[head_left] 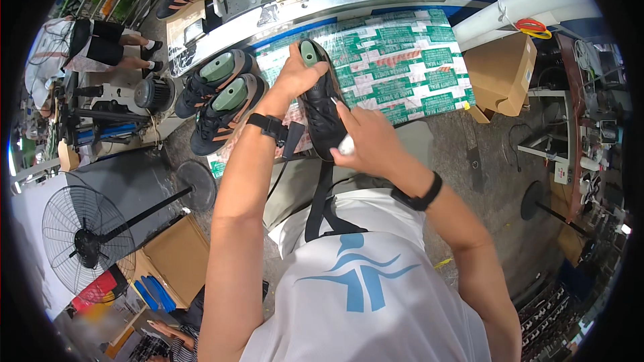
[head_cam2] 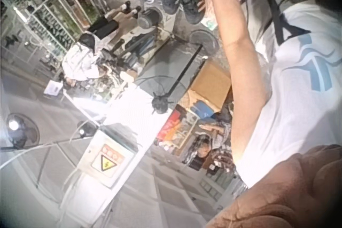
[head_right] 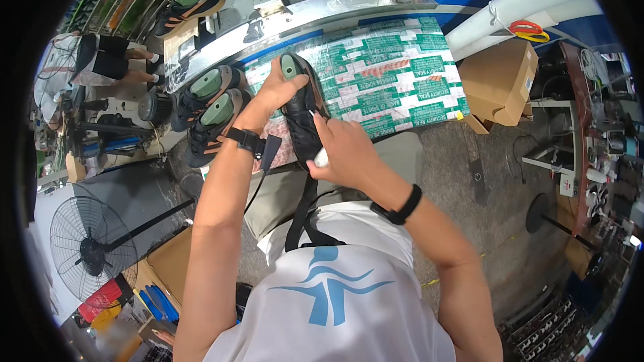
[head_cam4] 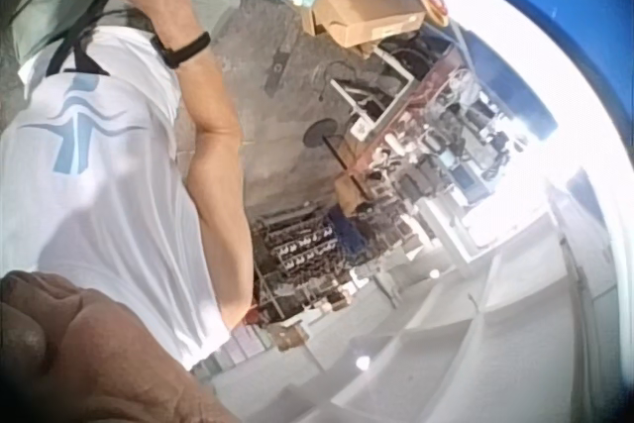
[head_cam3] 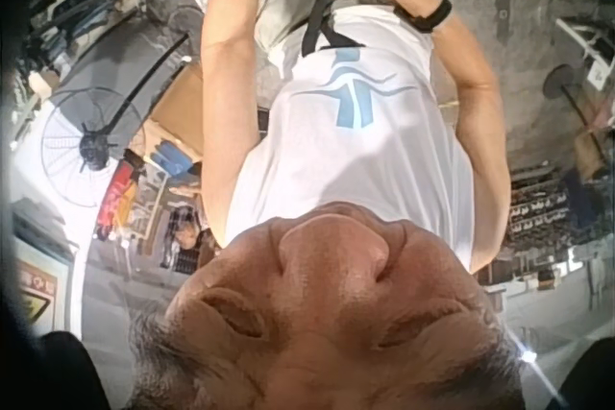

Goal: Applying adhesive or cleaner to the edges of shoe components on a production line.

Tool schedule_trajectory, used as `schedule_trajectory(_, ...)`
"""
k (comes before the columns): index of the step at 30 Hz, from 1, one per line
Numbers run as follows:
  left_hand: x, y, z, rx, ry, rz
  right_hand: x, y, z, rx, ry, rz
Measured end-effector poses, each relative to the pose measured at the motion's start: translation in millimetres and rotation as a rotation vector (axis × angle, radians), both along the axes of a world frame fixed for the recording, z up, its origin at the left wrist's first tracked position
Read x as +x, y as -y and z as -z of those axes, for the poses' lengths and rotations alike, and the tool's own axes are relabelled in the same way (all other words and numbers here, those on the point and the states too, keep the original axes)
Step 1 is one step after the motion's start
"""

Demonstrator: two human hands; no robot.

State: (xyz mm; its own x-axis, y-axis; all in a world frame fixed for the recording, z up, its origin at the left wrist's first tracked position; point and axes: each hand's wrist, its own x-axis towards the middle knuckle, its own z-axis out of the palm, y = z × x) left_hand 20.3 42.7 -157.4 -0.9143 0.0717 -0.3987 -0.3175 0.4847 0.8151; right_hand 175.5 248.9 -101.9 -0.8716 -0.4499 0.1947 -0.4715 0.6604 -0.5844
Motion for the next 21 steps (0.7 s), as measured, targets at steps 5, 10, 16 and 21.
schedule_trajectory(5,0.3,12.4,8.4,-0.003,-0.059,0.025,48.6,-45.2,-61.6,0.083,0.175,-0.079)
schedule_trajectory(10,-0.5,7.2,13.7,-0.002,-0.071,0.015,46.2,-20.0,-33.3,-0.188,0.268,0.010)
schedule_trajectory(16,2.8,5.3,-1.6,-0.029,-0.011,0.058,3.4,20.1,21.5,-0.118,0.020,-0.019)
schedule_trajectory(21,4.3,9.9,10.8,-0.048,-0.067,0.072,4.7,15.0,29.3,-0.066,-0.044,-0.133)
